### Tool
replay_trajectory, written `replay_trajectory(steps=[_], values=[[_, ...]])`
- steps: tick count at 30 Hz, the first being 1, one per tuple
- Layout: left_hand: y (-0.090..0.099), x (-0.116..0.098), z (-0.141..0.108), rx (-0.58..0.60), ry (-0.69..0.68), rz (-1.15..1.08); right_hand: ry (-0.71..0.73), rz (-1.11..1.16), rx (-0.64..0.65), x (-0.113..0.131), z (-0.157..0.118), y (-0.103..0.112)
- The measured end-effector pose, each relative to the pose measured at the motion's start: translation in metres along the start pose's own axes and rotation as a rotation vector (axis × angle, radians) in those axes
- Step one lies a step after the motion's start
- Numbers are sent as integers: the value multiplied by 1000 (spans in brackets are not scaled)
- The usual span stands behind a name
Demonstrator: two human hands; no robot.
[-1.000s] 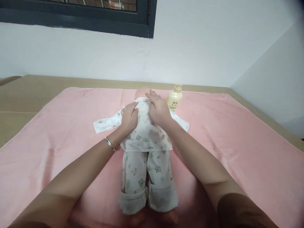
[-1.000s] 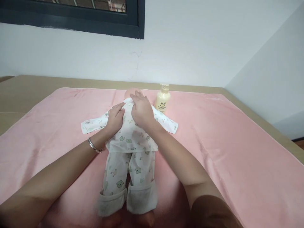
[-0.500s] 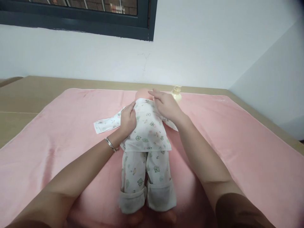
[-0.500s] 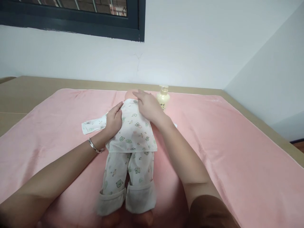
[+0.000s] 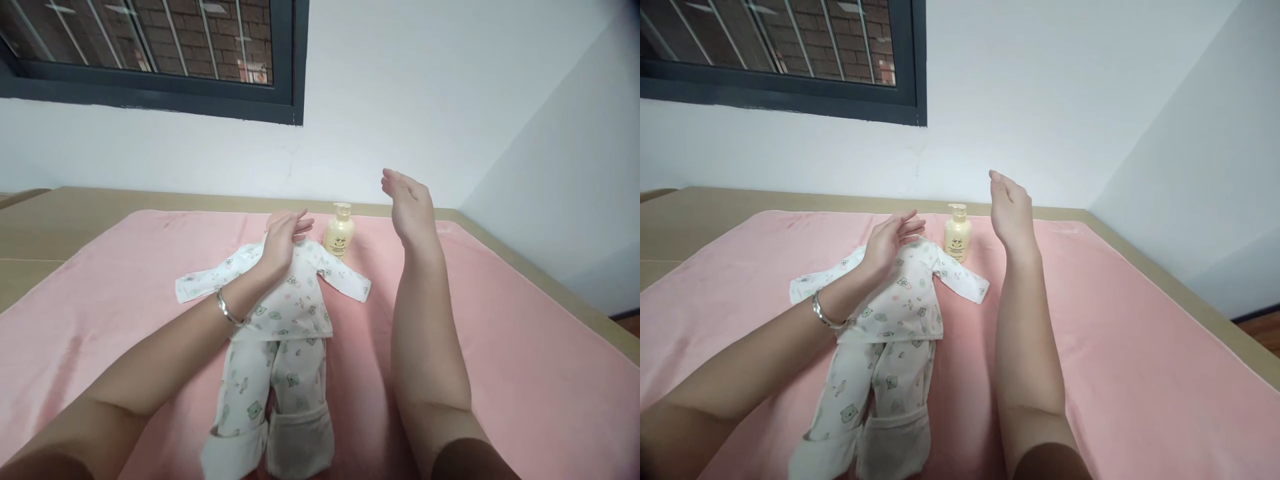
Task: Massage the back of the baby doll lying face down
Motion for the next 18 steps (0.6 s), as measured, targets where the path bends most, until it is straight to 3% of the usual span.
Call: replay_trajectory(steps=[4, 9, 13, 18], values=[[-28, -5, 39, 145, 259, -157, -34, -31, 49, 0, -2, -7], [-46, -14, 73, 189, 268, -233, 1, -139, 244, 5, -3, -51], [-60, -18, 81, 189, 301, -318, 38, -213, 367, 4, -6, -84], [-67, -22, 76, 135, 382, -445, 81, -352, 360, 3, -10, -94]])
Point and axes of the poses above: each hand's wrist, its own z-axis towards the middle knuckle, its own y-axis out of the back of the hand, x = y × z, the point moved 3 cm from there along z, towards the middle knuckle, and after that the axes turned 3 degrees about y, right-handed, at the moved point
